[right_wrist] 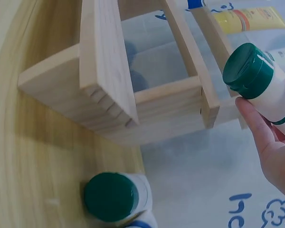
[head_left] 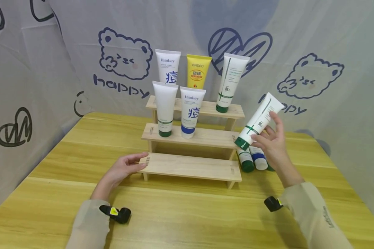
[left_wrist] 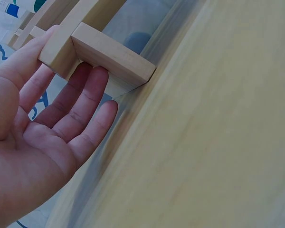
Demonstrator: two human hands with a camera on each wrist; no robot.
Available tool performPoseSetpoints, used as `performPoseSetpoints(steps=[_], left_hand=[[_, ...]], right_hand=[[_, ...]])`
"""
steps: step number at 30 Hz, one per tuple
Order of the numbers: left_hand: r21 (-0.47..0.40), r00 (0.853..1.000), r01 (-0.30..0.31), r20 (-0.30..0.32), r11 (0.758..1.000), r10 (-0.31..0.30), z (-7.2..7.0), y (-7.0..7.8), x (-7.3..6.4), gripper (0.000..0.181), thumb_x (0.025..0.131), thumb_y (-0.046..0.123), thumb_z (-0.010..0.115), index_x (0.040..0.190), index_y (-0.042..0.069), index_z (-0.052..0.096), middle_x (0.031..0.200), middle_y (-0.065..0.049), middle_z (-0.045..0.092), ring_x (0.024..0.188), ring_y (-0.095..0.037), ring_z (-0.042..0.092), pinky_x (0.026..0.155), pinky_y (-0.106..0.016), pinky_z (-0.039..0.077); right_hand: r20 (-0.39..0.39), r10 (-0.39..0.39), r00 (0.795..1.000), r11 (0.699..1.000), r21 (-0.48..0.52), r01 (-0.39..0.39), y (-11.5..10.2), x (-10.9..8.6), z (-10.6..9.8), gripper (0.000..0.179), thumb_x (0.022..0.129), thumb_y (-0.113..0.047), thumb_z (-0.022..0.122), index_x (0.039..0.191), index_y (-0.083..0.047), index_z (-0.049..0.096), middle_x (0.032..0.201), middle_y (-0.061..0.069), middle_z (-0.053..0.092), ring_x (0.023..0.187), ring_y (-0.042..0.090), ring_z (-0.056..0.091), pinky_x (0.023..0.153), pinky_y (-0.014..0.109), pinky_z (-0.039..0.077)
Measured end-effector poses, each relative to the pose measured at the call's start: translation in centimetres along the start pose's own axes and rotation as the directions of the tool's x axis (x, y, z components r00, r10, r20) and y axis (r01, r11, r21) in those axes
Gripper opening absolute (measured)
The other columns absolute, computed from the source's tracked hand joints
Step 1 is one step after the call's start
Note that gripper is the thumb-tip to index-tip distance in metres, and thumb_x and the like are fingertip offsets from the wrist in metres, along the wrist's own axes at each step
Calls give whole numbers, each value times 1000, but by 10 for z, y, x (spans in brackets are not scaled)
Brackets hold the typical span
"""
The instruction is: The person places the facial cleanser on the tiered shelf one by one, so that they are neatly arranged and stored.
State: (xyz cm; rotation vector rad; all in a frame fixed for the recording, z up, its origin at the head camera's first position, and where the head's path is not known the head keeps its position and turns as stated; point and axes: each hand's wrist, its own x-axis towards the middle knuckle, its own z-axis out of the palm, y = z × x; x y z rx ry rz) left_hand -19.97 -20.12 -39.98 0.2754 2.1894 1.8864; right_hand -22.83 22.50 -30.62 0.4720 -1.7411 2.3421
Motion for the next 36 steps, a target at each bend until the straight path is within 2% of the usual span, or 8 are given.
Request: performPoseSetpoints(steps=[9, 15, 21, 25, 30, 36], left_hand=[[3, 1000, -8, 0, 1000, 8, -1, 0, 0, 53, 86, 20, 61, 130, -3, 42, 125, -19, 45, 96, -13, 50, 78, -24, 44], [3, 1000, -7, 1, 1000, 7, -1, 1, 0, 53, 86, 20, 61, 130, -3, 42, 126, -20, 45, 97, -13, 50, 79, -24, 44], [2, 1000, -13, 1, 1000, 13, -1, 0, 0, 53, 86, 19, 61, 130, -3, 42, 125, -20, 45, 96, -13, 50, 78, -24, 44], [5, 1000, -12, 0, 1000, 12, -1, 0, 0, 53, 86, 19, 61, 130, -3, 42, 125, -20, 45, 96, -13, 50, 78, -24, 44], [9, 1000, -14, 1, 1000, 14, -1, -1, 0, 53, 86, 20, 61, 130, -3, 43, 124, -19, 46, 95, -14, 50, 77, -25, 44], [11, 1000, -17, -4, 1000, 17, 0, -1, 0, 52, 86, 19, 61, 129, -3, 43, 124, -19, 46, 94, -15, 49, 76, -25, 45]], right_hand=[[14, -44, 999, 995, -89, 45, 4, 8, 19, 80, 77, 24, 48, 137, -22, 22, 119, 14, 38, 95, 21, 54, 63, 26, 51], [24, -82, 996, 981, -174, 85, 8, 12, 30, 81, 76, 22, 51, 138, -21, 23, 123, 13, 37, 101, 22, 50, 66, 25, 50], [50, -134, 990, 969, -201, 141, 14, 16, 39, 81, 72, 24, 53, 137, -18, 26, 120, 12, 40, 100, 21, 50, 75, 25, 47], [79, -159, 984, 954, -243, 174, 18, 19, 42, 80, 73, 23, 55, 136, -17, 27, 120, 11, 41, 100, 21, 50, 80, 25, 46], [117, -187, 975, 936, -281, 214, 21, 21, 46, 79, 73, 22, 56, 137, -16, 28, 124, 13, 41, 101, 22, 50, 77, 26, 47], [179, -217, 960, 887, -375, 271, 23, 22, 52, 76, 75, 19, 58, 137, -12, 27, 130, 12, 38, 103, 20, 49, 70, 24, 49]])
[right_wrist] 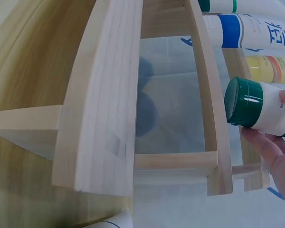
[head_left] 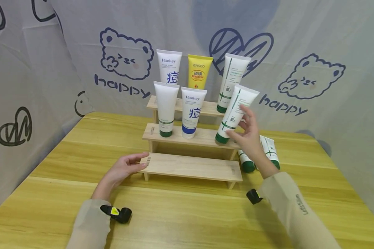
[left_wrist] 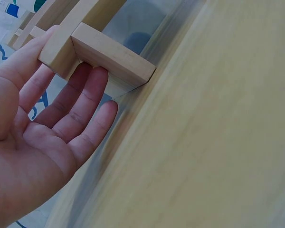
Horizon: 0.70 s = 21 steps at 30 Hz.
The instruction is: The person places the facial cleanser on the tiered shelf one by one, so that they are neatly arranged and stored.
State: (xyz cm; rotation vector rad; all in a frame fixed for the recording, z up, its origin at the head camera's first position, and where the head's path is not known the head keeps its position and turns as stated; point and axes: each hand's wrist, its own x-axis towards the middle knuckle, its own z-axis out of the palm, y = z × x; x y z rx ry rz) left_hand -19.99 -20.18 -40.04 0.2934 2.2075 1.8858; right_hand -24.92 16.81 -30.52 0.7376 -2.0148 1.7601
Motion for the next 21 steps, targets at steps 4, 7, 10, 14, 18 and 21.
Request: performPoseSetpoints(steps=[4, 7, 10, 14, 18, 21], left_hand=[[4, 1000, 2, -2, 1000, -2, 0, 0, 0, 52, 86, 19, 61, 129, -3, 44, 126, -20, 45, 94, -15, 49, 77, -25, 44], [2, 1000, 4, -1, 1000, -4, 0, 0, 0, 52, 86, 20, 61, 129, -3, 44, 127, -20, 44, 95, -15, 49, 78, -24, 44], [0, 1000, 5, 0, 1000, -5, 0, -1, 0, 52, 86, 20, 61, 129, -3, 44, 127, -20, 44, 95, -14, 49, 78, -24, 44], [-4, 1000, 5, 2, 1000, -5, 0, -1, 0, 52, 86, 20, 61, 129, -3, 43, 126, -20, 45, 95, -14, 50, 77, -24, 44], [-2, 1000, 1, 4, 1000, -1, 0, 0, 0, 52, 86, 19, 61, 129, -3, 43, 126, -20, 45, 94, -14, 50, 77, -24, 44], [0, 1000, -2, 4, 1000, 2, -1, 0, -1, 52, 86, 19, 61, 129, -3, 43, 126, -20, 45, 94, -13, 50, 77, -24, 44]], right_hand=[[21, -18, 1000, 998, -58, 19, 0, 1, 4, 75, 75, 18, 59, 137, -9, 27, 131, 8, 35, 104, 20, 49, 72, 25, 49], [36, -16, 999, 996, -88, 19, 0, 2, 7, 74, 76, 17, 58, 137, -9, 27, 134, 7, 31, 106, 23, 47, 74, 25, 48], [54, -22, 998, 993, -116, 28, 0, 3, 9, 72, 76, 18, 57, 136, -8, 28, 135, 9, 29, 108, 26, 46, 75, 25, 48], [76, -31, 997, 989, -142, 41, 2, 4, 11, 69, 76, 19, 56, 135, -6, 29, 132, 13, 33, 108, 28, 46, 76, 30, 48], [89, -27, 996, 987, -154, 40, 3, 4, 13, 69, 75, 21, 56, 134, -4, 30, 130, 16, 36, 108, 29, 47, 77, 39, 48], [97, -26, 995, 987, -158, 41, 2, 3, 14, 70, 74, 22, 55, 134, -3, 29, 132, 17, 34, 109, 30, 45, 78, 43, 46]])
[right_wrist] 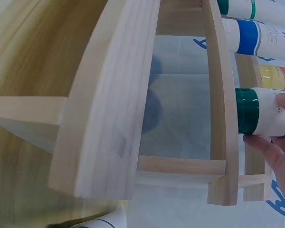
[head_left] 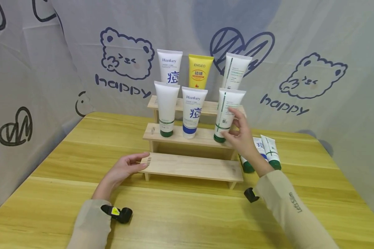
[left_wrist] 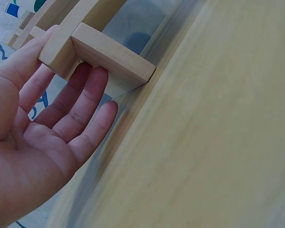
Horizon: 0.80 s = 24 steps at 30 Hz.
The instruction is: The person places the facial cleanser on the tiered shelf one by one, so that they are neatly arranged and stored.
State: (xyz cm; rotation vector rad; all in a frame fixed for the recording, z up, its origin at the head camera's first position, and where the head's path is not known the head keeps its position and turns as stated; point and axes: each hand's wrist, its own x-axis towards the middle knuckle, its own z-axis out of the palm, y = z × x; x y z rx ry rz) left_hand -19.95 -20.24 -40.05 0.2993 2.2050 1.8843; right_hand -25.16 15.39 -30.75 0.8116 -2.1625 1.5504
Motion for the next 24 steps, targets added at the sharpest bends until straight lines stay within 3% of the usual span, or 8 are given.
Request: performPoseSetpoints(steps=[15, 24], left_hand=[[0, 1000, -1, -7, 1000, 1, 0, -1, 1, 52, 86, 20, 62, 129, -3, 44, 126, -19, 45, 96, -15, 48, 78, -24, 44], [1, 1000, 6, -11, 1000, -6, 0, -1, 1, 52, 86, 19, 62, 129, -3, 44, 125, -19, 45, 94, -16, 48, 77, -25, 44]], right_hand=[[-1, -68, 998, 998, -10, 68, 3, -7, 0, 70, 75, 24, 54, 134, 0, 25, 133, 20, 33, 112, 32, 44, 80, 39, 46], [-37, -154, 987, 988, -25, 153, 8, -13, -4, 64, 73, 21, 59, 130, 4, 33, 127, 19, 41, 112, 28, 44, 86, 42, 42]])
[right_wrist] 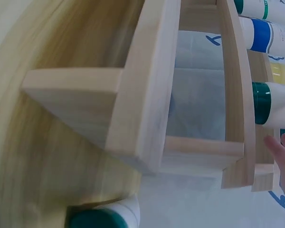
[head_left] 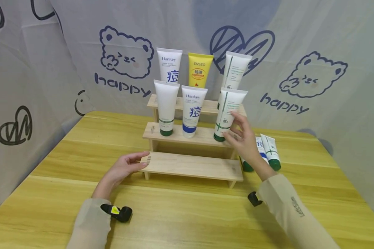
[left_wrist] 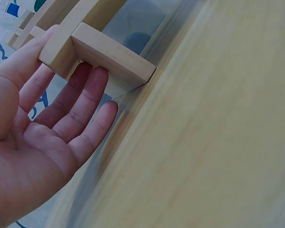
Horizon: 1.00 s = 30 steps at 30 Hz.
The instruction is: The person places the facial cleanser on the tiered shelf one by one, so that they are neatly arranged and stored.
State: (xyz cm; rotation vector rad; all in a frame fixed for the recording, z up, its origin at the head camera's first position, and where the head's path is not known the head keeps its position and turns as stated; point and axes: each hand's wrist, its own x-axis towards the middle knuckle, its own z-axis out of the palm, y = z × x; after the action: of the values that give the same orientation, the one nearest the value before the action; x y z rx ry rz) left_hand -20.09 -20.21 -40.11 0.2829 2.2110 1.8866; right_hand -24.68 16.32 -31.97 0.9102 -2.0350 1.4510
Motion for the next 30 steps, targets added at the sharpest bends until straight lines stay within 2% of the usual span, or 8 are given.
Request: performPoseSetpoints(steps=[4, 6, 11, 16, 23, 27, 30], left_hand=[[2, 1000, 5, -2, 1000, -5, 0, 1, 0, 52, 85, 20, 62, 128, -3, 45, 125, -18, 46, 94, -16, 48, 77, -25, 44], [2, 1000, 6, -2, 1000, -6, 0, 1, 0, 52, 85, 20, 62, 129, -3, 45, 125, -18, 46, 95, -16, 48, 77, -25, 44], [1, 1000, 11, -6, 1000, -11, 0, 2, -1, 52, 85, 20, 62, 129, -3, 45, 125, -18, 46, 95, -16, 48, 77, -25, 44], [8, 1000, 12, -8, 1000, -12, 1, 2, -1, 52, 85, 21, 63, 128, -3, 45, 125, -18, 46, 95, -17, 48, 77, -25, 44], [5, 1000, 4, -6, 1000, -4, 1, 1, -1, 52, 85, 20, 62, 128, -3, 45, 125, -18, 46, 95, -16, 48, 78, -25, 44], [6, 1000, 6, -6, 1000, -6, 1, 0, 0, 52, 85, 20, 62, 128, -3, 45, 126, -18, 46, 96, -16, 48, 77, -25, 44], [9, 1000, 6, -7, 1000, -6, 1, 1, -1, 52, 85, 21, 62, 128, -3, 45, 126, -19, 45, 96, -16, 48, 77, -25, 44]], right_hand=[[-55, -45, 997, 999, -7, 45, -8, -3, -4, 58, 71, 23, 60, 123, 12, 37, 120, 25, 45, 106, 31, 46, 83, 45, 42], [-90, -57, 994, 998, -29, 55, -13, -5, -7, 51, 71, 24, 58, 118, 15, 40, 116, 28, 46, 104, 33, 47, 83, 42, 43], [-160, -35, 987, 996, -89, 21, -19, -10, -16, 37, 72, 23, 55, 108, 19, 44, 106, 31, 49, 99, 23, 50, 81, 34, 45], [-198, -34, 980, 994, -112, 12, -18, -16, -26, 27, 72, 24, 55, 99, 23, 48, 98, 31, 53, 94, 19, 52, 78, 26, 45], [-234, 16, 972, 983, -172, -58, -10, -28, -42, 20, 74, 23, 55, 93, 22, 51, 93, 26, 55, 90, 9, 53, 74, 18, 45], [-264, 57, 963, 976, -188, -109, -2, -33, -51, 18, 74, 21, 55, 91, 22, 52, 91, 11, 59, 86, 3, 52, 72, 15, 44], [-288, 110, 951, 966, -194, -171, 5, -37, -59, 16, 75, 19, 56, 91, 20, 54, 89, 5, 59, 84, 1, 52, 70, 14, 43]])
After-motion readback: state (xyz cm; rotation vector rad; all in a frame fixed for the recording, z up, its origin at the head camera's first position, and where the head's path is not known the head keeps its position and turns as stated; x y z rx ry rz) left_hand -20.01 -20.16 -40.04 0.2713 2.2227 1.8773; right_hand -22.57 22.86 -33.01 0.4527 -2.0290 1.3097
